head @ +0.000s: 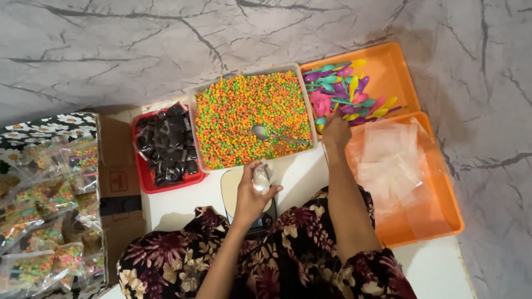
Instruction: The person is filling small plastic bags with colorful beads, weighing them on a scale, and placing them into a larger container.
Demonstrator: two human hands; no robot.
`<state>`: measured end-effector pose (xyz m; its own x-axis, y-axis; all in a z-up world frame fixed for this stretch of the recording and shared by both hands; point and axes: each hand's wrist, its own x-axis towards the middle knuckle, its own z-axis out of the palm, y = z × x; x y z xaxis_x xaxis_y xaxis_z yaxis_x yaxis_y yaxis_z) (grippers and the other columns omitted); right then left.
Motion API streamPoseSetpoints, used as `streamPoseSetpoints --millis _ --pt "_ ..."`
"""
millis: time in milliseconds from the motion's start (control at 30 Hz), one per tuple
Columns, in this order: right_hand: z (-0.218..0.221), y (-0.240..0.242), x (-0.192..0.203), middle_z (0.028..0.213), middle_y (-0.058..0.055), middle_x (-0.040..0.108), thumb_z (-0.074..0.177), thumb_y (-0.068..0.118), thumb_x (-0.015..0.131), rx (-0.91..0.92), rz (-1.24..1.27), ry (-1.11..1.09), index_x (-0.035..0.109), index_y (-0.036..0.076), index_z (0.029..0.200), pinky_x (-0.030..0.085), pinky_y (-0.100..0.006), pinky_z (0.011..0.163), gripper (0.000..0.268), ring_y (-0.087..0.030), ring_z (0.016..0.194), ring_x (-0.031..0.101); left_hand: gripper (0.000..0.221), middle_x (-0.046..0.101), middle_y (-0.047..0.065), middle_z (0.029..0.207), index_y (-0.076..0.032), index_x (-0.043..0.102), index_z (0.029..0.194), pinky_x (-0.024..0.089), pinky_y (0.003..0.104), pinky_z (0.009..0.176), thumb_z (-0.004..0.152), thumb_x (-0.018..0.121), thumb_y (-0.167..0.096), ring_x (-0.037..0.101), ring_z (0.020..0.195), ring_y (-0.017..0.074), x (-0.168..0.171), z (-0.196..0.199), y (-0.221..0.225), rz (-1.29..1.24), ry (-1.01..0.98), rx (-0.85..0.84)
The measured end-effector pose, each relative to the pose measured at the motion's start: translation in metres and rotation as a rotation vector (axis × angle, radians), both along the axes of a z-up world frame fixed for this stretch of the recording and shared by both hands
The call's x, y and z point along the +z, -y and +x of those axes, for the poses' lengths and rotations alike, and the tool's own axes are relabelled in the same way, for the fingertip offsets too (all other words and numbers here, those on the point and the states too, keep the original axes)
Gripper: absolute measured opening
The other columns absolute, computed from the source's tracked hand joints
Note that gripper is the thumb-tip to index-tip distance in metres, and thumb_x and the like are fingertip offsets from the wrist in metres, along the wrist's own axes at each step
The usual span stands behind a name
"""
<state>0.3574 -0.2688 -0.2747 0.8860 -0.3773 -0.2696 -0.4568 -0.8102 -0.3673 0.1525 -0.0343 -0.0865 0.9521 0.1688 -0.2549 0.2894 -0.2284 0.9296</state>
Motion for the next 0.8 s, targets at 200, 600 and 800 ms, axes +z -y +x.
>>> streamPoseSetpoints --millis 200,600,800 --pt "-0.023 0.036 0.046 0.075 -0.016 0.07 0.092 0.008 0.07 -0.009 0.012 0.669 0.071 0.013 0.091 0.055 -0.052 0.074 0.005 -0.042 0.075 0.07 0.075 0.069 0.02 0.126 -0.01 0.057 0.132 0.042 0.051 0.112 0.067 0.095 -0.016 0.058 0.128 0.0419 -0.024 0.003 -0.007 0.043 0.046 0.008" --pt "-0.147 -0.076 0.196 0.091 -0.006 0.068 0.09 0.004 0.075 0.839 0.694 0.594 0.081 0.015 0.097 0.053 -0.036 0.081 0.014 -0.027 0.082 0.062 0.069 0.064 0.014 0.128 -0.01 0.059 0.134 0.041 0.051 0.112 0.071 0.085 -0.002 0.057 0.129 0.0392 -0.027 -0.027 -0.052 0.147 0.076 -0.016" --pt "-0.153 -0.079 0.237 0.09 0.001 0.073 0.087 0.01 0.08 0.844 0.651 0.634 0.084 0.02 0.094 0.052 -0.032 0.083 0.014 -0.021 0.081 0.063 0.067 0.063 0.016 0.12 -0.006 0.059 0.13 0.045 0.053 0.108 0.068 0.084 0.001 0.06 0.121 0.0425 -0.03 -0.042 -0.071 0.181 0.119 -0.015"
